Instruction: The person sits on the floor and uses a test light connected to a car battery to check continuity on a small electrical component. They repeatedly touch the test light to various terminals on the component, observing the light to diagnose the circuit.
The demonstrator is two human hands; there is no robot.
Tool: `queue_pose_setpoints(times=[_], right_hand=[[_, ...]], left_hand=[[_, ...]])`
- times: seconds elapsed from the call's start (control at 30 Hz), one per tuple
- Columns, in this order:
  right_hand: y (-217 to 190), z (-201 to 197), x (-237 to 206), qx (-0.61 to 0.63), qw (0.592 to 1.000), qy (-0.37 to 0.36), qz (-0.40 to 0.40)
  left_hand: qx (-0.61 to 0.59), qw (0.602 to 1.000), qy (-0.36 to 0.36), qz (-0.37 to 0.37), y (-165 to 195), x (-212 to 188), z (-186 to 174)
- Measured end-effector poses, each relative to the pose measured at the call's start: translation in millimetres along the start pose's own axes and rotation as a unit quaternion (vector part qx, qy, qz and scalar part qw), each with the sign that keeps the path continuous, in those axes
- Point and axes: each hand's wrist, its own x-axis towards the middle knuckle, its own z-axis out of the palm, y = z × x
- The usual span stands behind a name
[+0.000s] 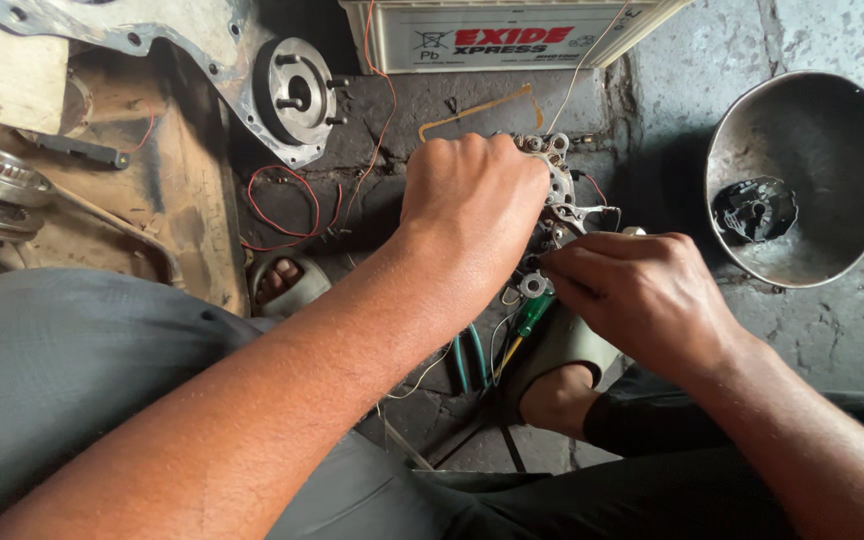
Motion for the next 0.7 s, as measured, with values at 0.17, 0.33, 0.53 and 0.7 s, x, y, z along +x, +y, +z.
queue_pose_setpoints(times=[0.17, 0.33, 0.53, 0.7], right_hand=[[-3, 0, 3, -0.014, 0.999, -0.027, 0.04], [-5, -9, 14, -0.024, 0.995, -0.086, 0.038], [5, -38, 15, 0.074, 0.986, -0.11, 0.105], [7, -50, 12, 0.107, 0.946, -0.175, 0.252]], left_hand=[[-0.006, 1.0, 0.015, 0.004, -1, 0, 2], [0.006, 1.0, -0.005, 0.006, 0, 1, 3], [0.015, 1.0, 0.004, 0.017, -1, 2, -2], [-0.002, 0.998, 0.05, 0.045, -3, -3, -15]])
